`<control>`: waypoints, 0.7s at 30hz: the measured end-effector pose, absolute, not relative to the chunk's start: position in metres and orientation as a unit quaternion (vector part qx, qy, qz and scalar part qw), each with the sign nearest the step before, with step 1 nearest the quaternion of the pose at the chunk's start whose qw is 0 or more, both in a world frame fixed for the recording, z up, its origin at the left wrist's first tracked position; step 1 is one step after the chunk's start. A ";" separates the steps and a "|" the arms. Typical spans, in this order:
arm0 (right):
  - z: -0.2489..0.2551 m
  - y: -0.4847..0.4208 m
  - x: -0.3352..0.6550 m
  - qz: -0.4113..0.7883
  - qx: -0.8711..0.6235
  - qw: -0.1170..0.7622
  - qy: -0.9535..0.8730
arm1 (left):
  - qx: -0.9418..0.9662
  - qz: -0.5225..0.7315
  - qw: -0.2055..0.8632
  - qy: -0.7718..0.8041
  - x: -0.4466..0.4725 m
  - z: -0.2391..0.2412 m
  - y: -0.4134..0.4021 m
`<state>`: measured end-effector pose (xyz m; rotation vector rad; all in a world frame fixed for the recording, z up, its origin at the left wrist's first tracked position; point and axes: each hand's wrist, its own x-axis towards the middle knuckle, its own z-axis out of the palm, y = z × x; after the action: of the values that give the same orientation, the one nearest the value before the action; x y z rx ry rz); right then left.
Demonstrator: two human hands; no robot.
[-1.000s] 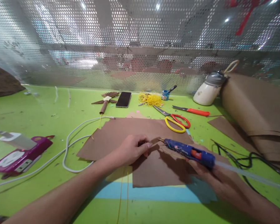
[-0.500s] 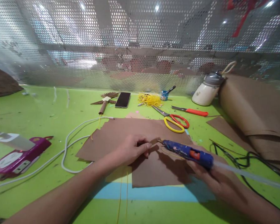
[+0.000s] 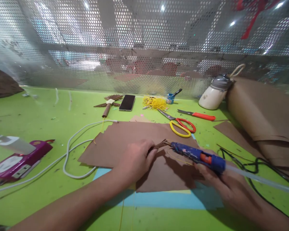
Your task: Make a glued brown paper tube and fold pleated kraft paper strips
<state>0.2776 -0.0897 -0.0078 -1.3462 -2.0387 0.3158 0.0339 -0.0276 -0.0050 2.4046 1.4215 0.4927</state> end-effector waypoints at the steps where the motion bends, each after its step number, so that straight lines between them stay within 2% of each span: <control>1: -0.007 -0.090 0.277 0.118 -0.517 0.333 -0.780 | 0.841 0.168 0.142 0.495 0.034 -0.006 -0.028; 21: -0.006 -0.091 0.273 0.050 -0.482 0.350 -0.802 | 0.859 0.119 0.040 0.496 0.038 -0.001 -0.037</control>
<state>0.2732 -0.0907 -0.0061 -1.2481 -2.0766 0.1283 0.0385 -0.0374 -0.0008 2.6318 1.5207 0.3630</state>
